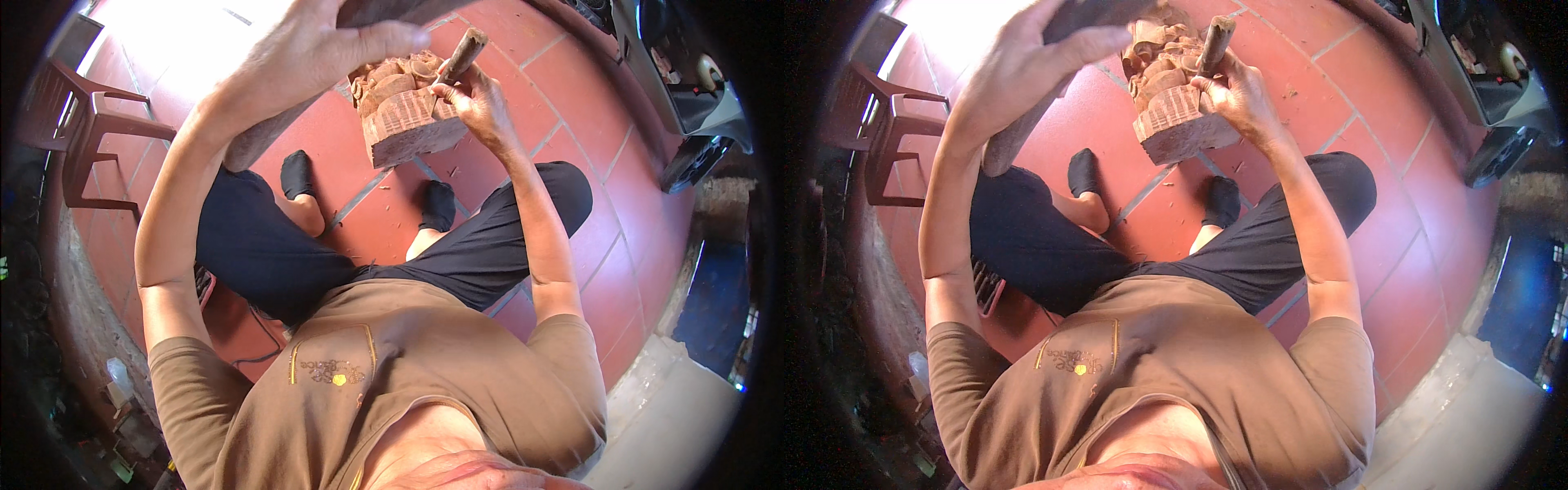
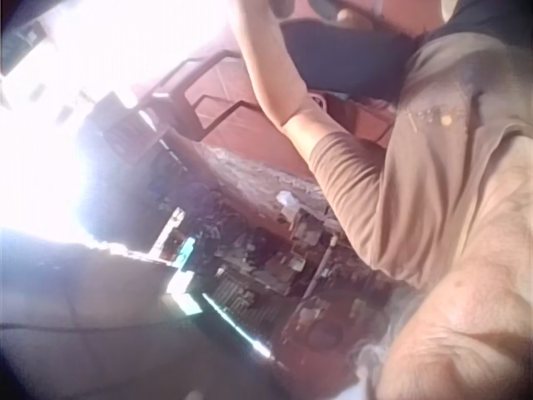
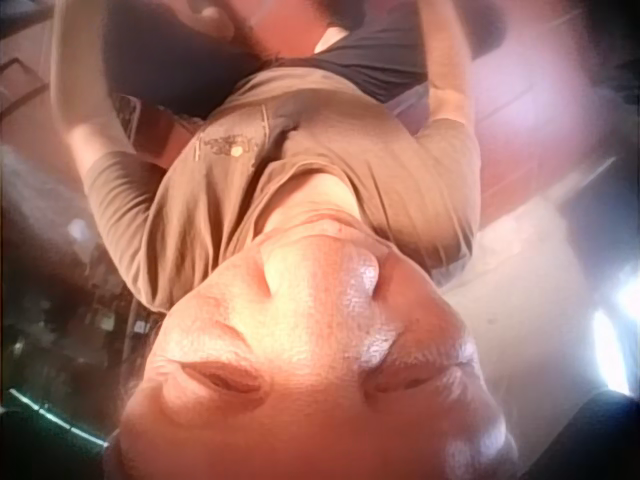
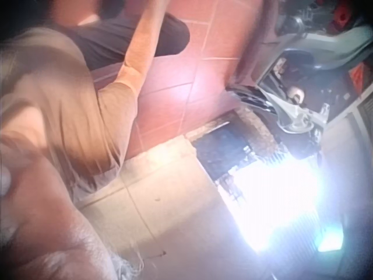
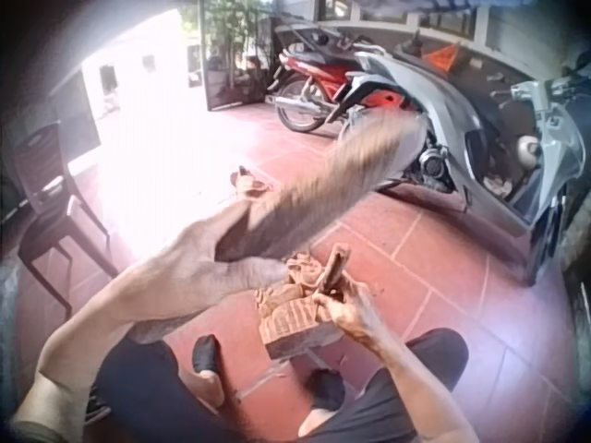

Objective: The person carves a wooden block using a chisel and mallet. They repeatedly strike the chisel to shape the wood, creating a detailed relief pattern.

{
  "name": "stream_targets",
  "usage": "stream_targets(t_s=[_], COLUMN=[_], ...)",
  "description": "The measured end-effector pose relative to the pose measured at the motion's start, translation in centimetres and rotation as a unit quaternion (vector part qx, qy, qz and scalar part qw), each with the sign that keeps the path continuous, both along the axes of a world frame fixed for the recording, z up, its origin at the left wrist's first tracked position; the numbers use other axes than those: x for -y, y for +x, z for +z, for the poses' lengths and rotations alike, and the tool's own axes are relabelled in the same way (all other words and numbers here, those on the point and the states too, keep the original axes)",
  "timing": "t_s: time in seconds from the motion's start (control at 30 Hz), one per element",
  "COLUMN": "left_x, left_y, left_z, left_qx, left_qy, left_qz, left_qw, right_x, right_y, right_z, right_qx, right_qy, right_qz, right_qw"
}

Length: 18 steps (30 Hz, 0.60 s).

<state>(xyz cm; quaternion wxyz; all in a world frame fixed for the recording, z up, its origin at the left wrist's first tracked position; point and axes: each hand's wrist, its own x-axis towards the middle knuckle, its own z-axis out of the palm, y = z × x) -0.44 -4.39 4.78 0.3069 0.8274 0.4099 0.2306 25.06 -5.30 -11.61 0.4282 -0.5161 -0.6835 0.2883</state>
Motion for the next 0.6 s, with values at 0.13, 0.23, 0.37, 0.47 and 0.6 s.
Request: stream_targets(t_s=[0.13,0.23,0.37,0.47,0.6], left_x=[-0.4,-0.8,-1.9,-2.3,-2.5], left_y=[0.7,1.1,-0.2,-1.0,-1.6], left_z=[-1.9,-4.3,-5.6,-5.9,-6.4], left_qx=[0.070,-0.202,-0.106,-0.031,0.034], left_qy=[0.088,0.100,0.000,0.023,0.043], left_qz=[-0.033,-0.022,-0.055,-0.080,-0.087], left_qw=[0.993,0.974,0.993,0.996,0.995], right_x=[0.1,-0.7,-0.9,-1.1,-1.5], right_y=[-0.1,0.5,1.3,1.2,0.8], right_z=[-0.2,-1.3,-1.7,-1.8,-1.4], right_qx=[-0.004,-0.063,-0.066,-0.125,-0.098], right_qy=[0.008,-0.029,-0.064,-0.070,-0.068], right_qz=[0.001,-0.009,-0.021,-0.001,0.006], right_qw=[1.000,0.998,0.996,0.990,0.993])
